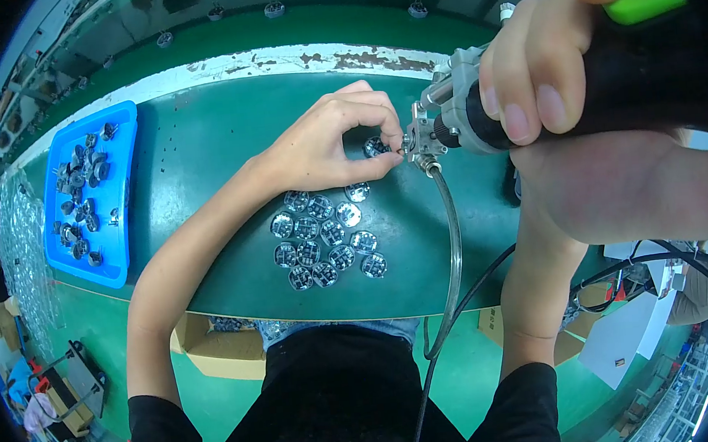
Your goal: The person assembles small circular metal components using an electric screwdriver at a manufacturing workstation.
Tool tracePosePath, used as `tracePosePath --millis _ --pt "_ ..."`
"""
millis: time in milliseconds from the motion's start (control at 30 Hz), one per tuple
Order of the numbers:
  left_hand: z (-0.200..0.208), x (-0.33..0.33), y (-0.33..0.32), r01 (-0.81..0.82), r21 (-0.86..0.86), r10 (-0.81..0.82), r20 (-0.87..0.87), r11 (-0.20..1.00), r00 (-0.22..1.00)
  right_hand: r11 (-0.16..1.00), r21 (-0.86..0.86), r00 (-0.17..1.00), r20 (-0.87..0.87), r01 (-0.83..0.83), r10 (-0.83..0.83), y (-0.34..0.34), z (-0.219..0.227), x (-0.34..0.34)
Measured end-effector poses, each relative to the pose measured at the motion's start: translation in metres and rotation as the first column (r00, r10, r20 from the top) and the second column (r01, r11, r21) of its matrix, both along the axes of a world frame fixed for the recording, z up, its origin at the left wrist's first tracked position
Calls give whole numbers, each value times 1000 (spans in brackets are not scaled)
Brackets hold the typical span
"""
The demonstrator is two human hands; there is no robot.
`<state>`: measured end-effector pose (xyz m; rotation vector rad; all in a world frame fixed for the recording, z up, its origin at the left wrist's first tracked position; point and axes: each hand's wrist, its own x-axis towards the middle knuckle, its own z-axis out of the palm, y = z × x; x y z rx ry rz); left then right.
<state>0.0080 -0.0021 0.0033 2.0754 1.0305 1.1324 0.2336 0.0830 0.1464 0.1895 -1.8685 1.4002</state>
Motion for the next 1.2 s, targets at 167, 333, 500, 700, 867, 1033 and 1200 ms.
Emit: tracePosePath --millis 167,333,500,700,867,1033,1200 --pt "0 3 1 -32 35 33 -38 999 999 1000 -3 1000 -2 -7 7 -3 -1 -3" --pt "-1 4 0 -32 18 32 -5 999 999 1000 -3 1000 -6 -14 14 -1 -1 -2" --pt "0 4 0 -19 -12 19 30 1000 999 1000 -1 1000 -11 -17 17 0 -1 1" --pt "-3 4 0 -21 -3 21 26 1000 999 1000 -1 1000 -16 -20 20 -1 -1 0" --pt "-1 4 -1 -5 -13 5 4 1000 1000 1000 -2 999 -19 -25 25 0 -2 0" --pt "-1 4 -1 -26 -6 26 25 1000 999 999 0 999 -22 -33 33 0 -2 0" --pt "-5 2 1 -8 3 8 8 1000 1000 999 0 999 -25 -44 44 2 -2 1"
